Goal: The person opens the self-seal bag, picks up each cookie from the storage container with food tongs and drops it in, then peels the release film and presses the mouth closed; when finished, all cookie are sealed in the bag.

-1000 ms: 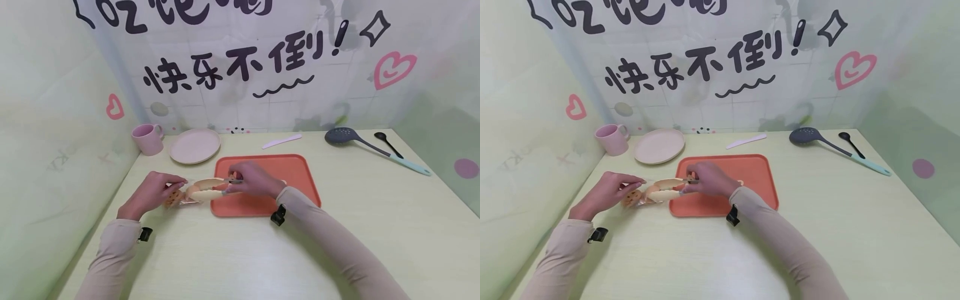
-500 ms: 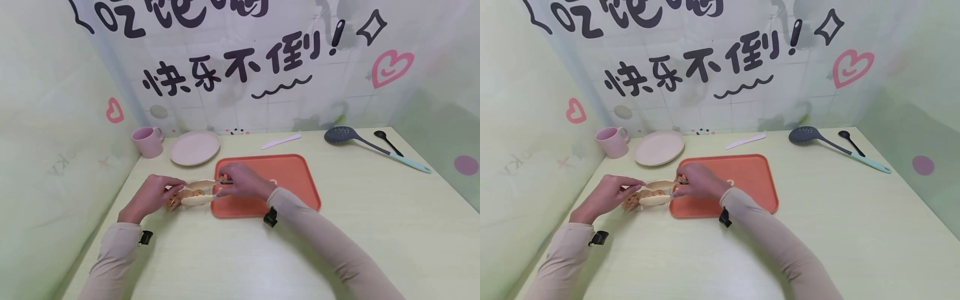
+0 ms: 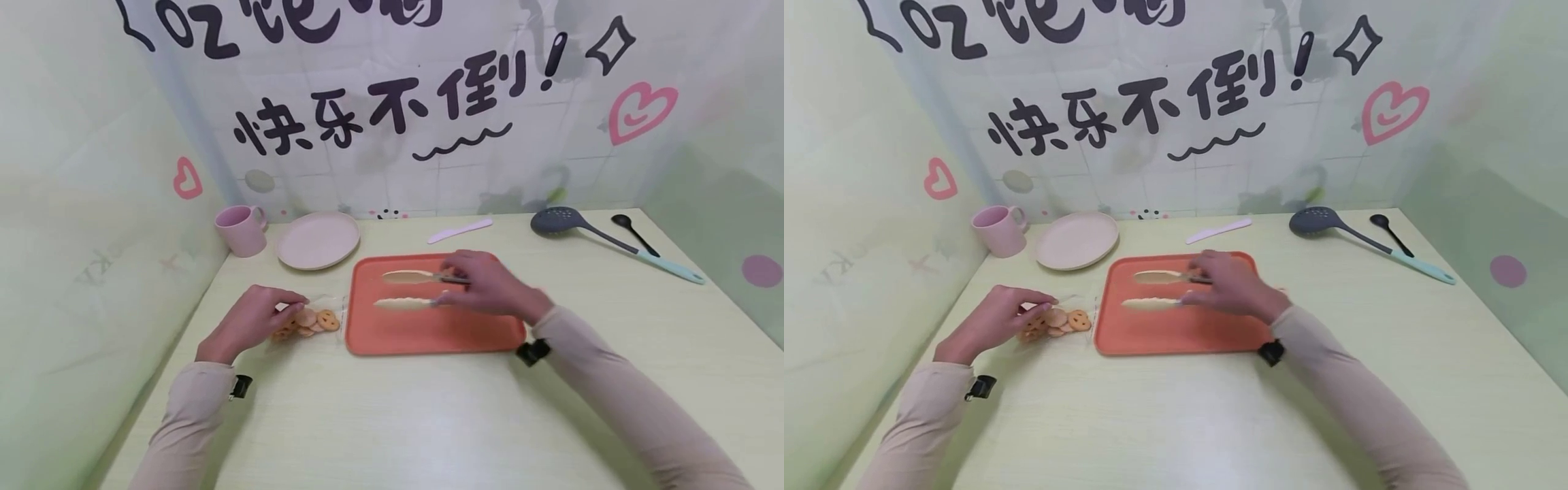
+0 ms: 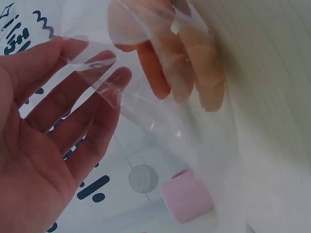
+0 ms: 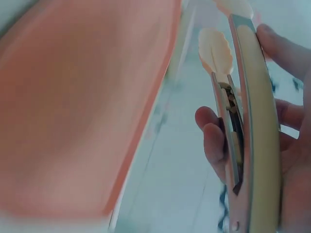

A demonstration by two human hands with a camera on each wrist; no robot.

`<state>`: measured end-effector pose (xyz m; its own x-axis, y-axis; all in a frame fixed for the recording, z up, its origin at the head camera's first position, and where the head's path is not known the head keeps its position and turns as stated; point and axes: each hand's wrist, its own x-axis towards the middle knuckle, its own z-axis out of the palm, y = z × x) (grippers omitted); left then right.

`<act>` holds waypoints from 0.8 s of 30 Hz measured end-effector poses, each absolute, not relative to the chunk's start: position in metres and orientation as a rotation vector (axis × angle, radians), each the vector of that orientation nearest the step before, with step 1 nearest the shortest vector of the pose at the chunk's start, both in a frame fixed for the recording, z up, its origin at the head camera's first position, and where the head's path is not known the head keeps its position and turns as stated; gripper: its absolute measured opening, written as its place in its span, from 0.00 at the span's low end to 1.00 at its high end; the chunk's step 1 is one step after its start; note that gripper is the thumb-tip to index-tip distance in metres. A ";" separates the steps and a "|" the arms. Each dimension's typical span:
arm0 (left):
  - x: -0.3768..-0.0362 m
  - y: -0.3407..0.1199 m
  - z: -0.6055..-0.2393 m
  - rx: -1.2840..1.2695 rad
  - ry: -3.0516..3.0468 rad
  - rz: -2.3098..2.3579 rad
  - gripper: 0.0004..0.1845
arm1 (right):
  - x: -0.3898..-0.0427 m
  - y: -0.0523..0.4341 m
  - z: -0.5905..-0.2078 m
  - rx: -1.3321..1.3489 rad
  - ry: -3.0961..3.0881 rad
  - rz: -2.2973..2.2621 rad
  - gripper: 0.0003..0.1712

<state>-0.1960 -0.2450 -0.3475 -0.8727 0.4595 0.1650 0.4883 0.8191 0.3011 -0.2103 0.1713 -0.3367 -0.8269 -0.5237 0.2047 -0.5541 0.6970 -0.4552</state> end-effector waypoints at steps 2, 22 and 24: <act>-0.197 -0.244 -0.347 -0.764 -2.950 -0.535 0.10 | -0.206 0.201 -0.336 0.841 -2.819 0.709 0.29; -0.256 -0.209 -0.346 -0.967 -3.276 -0.558 0.18 | -0.190 0.365 -0.366 0.319 -2.975 0.409 0.21; -0.261 -0.203 -0.352 -0.955 -3.317 -0.581 0.19 | -0.191 0.369 -0.371 0.300 -2.996 0.417 0.21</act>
